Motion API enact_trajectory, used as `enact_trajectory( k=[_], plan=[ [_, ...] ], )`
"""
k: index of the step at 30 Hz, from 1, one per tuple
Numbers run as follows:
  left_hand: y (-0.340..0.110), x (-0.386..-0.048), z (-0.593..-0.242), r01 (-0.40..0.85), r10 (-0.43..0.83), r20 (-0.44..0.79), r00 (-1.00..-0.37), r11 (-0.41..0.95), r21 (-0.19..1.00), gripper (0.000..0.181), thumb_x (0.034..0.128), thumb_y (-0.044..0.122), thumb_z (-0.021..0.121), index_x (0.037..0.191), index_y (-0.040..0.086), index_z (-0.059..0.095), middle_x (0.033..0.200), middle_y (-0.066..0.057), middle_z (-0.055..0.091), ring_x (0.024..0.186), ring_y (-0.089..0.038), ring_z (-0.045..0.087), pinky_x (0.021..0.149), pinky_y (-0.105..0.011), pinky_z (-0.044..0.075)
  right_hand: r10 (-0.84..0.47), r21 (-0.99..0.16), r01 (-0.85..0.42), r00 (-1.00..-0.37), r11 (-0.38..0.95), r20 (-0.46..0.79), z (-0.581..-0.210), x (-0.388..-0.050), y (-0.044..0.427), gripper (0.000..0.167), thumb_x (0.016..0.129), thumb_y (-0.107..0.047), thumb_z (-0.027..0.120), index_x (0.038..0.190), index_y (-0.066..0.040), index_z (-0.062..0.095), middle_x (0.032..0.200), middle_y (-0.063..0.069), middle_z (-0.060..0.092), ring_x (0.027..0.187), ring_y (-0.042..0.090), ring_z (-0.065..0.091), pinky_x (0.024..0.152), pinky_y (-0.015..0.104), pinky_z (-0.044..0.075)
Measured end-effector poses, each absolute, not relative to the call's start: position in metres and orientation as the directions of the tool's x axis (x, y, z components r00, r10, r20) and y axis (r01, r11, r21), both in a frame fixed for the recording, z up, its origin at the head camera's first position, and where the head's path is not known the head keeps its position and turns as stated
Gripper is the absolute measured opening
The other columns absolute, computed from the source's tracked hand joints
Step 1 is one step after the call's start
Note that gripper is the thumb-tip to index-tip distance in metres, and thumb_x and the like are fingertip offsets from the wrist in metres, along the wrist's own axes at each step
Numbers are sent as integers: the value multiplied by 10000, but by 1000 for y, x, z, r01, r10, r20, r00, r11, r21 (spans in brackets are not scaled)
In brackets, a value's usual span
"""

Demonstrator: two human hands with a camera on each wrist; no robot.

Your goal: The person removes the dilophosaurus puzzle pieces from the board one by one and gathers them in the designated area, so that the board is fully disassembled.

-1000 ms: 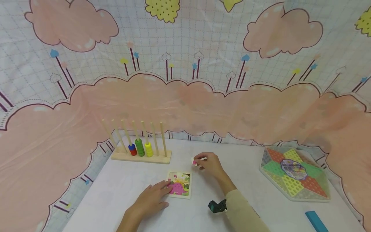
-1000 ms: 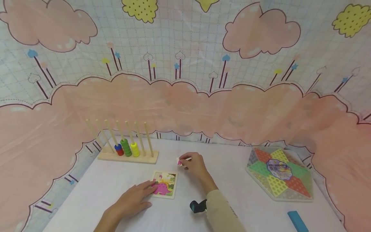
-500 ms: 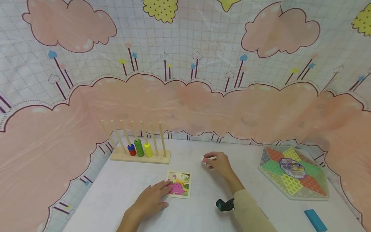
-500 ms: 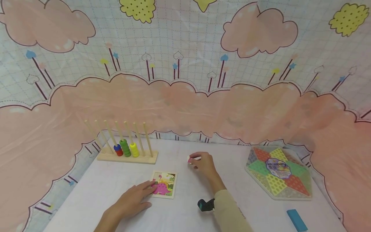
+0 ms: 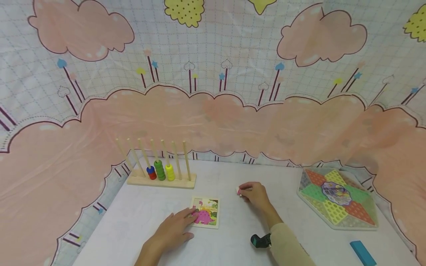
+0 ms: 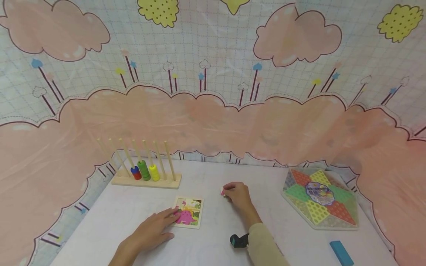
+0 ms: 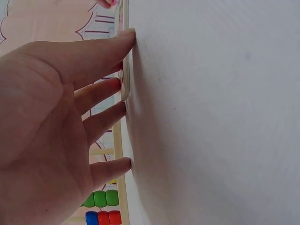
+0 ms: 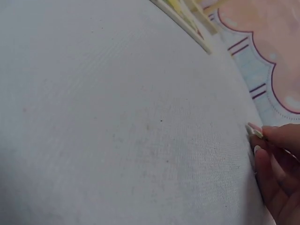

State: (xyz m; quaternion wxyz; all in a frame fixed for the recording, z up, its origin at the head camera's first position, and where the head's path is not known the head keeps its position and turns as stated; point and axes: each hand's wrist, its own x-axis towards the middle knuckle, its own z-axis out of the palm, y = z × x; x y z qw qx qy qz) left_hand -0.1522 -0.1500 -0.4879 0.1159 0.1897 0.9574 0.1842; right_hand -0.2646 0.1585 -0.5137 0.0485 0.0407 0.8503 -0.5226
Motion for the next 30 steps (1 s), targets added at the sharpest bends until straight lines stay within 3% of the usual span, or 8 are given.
enact_trajectory(
  k=[9, 19, 30],
  plan=[
    [-151, -153, -489, 326, 408, -138, -902, 856, 401, 595, 883, 316, 784, 1432, 180, 602, 1593, -36, 484, 1490, -331, 436, 1139, -734, 350, -5, -853, 62, -997, 518, -76, -514, -265, 156, 103, 910, -68, 734, 1002, -32, 761, 860, 64, 769, 676, 107, 634, 603, 217, 544],
    [-150, -153, -489, 318, 405, -146, -903, 857, 406, 584, 885, 306, 785, 1427, 182, 608, 1587, -37, 491, 1487, -339, 440, 1142, -728, 353, -27, -808, 12, -999, 589, -35, -512, -266, 153, 138, 854, -91, 797, 969, -21, 764, 675, -1, 702, 578, 80, 572, 541, 199, 470],
    [-149, -153, -485, 319, 406, -141, -903, 854, 411, 574, 878, 287, 793, 1412, 163, 621, 1575, -53, 504, 1477, -345, 453, 1136, -733, 355, -18, -758, 10, -999, 653, -29, -510, -264, 152, 139, 869, -109, 795, 987, -42, 766, 867, 60, 737, 637, 106, 589, 563, 221, 492]
  ],
)
